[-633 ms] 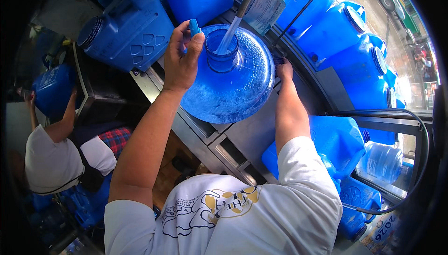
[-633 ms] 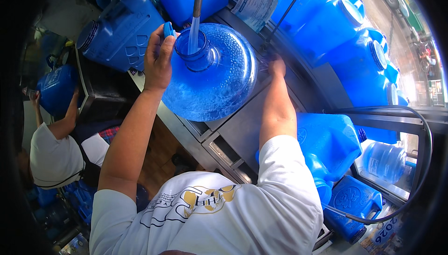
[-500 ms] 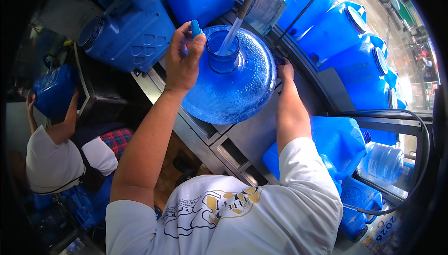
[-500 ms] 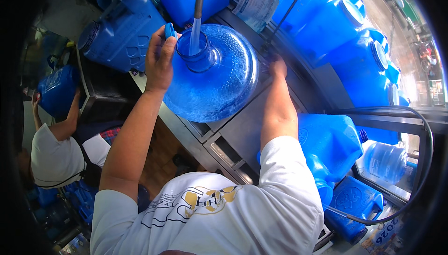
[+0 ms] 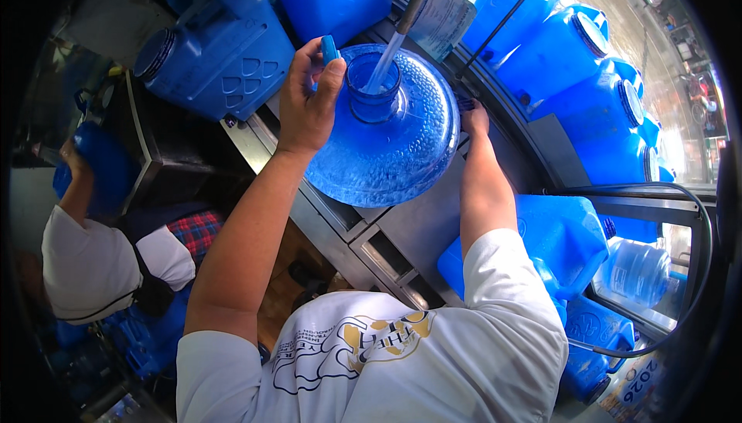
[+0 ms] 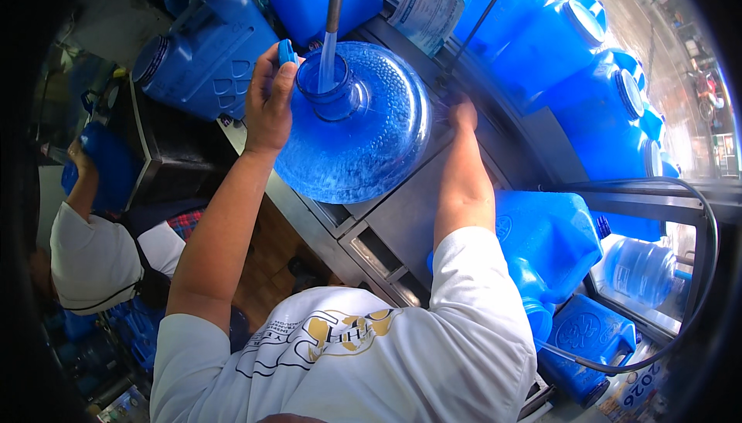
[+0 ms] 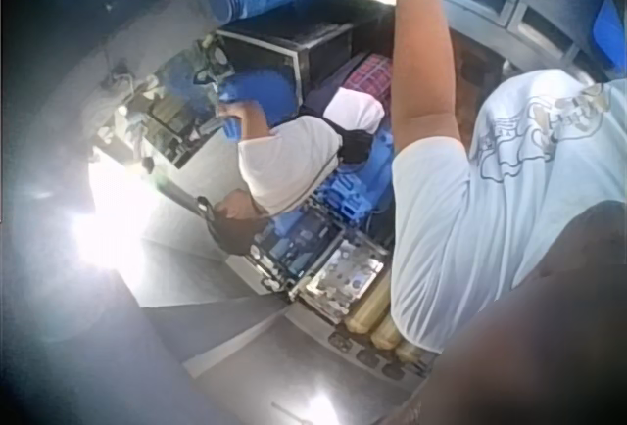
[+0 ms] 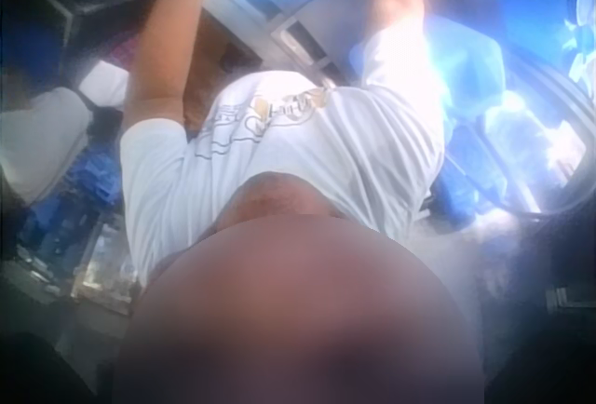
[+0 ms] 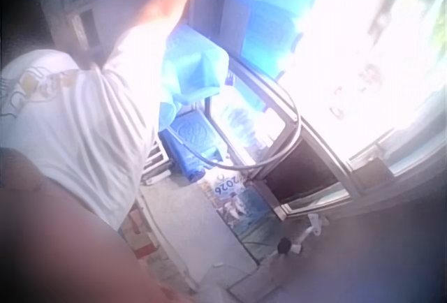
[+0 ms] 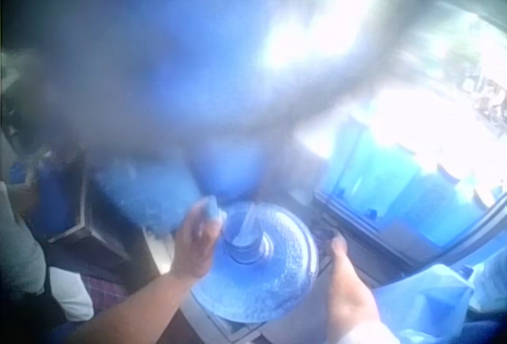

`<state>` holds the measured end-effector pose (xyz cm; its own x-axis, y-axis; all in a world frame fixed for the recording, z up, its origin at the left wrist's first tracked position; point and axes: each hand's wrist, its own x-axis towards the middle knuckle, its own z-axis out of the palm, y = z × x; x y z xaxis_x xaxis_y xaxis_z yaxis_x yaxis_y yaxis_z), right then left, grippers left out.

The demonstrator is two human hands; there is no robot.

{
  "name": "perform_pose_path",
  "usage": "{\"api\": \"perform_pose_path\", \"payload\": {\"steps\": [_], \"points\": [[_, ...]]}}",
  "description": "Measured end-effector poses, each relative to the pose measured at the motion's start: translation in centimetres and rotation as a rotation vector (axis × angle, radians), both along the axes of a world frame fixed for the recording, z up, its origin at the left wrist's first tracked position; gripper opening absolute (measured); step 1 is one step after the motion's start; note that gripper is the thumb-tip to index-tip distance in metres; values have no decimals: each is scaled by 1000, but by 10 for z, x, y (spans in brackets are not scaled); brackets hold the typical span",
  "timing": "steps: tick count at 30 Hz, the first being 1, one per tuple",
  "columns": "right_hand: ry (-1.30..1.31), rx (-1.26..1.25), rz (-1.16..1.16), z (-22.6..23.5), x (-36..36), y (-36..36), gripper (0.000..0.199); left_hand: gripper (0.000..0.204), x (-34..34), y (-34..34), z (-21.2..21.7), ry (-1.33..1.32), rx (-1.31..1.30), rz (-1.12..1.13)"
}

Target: The person fills large blue water containers from a wall-mounted dispenser, then seals them with caps and a handheld sealing tool. They handle multiple containers one at a time, moving them into position, filling, capping, and sealing before setting them aside.

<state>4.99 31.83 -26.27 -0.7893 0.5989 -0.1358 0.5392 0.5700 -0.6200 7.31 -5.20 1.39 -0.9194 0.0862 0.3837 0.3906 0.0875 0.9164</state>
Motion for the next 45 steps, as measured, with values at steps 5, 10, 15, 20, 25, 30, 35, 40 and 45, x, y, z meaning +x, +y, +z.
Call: {"api": "perform_pose_path", "payload": {"steps": [5,10,15,20,25,30,35,40,45], "points": [[-9,10,-10,-4,0,3,36,53,0,1,-1,-17,11,2],[-22,-20,-11,-6,-1,4,36,54,0,0,-3,-2,-11,2],[-29,-9,-15,-10,-3,6,38,54,-1,0,-1,8,-19,2],[-80,-22,33,-15,-5,12,42,53,1,3,0,-17,39,15],[-120,27,73,-25,-11,19,52,51,1,-1,0,-24,12,-5],[-21,-85,28,-57,-19,33,59,46,-1,-3,-3,1,-12,-30],[80,-142,10,-66,-23,34,58,52,-2,-1,-2,13,53,-13],[65,-135,-7,-47,-15,29,52,50,0,-1,-1,23,45,-2],[180,-198,-6,-70,-24,32,49,50,0,-2,1,43,24,3]]}}
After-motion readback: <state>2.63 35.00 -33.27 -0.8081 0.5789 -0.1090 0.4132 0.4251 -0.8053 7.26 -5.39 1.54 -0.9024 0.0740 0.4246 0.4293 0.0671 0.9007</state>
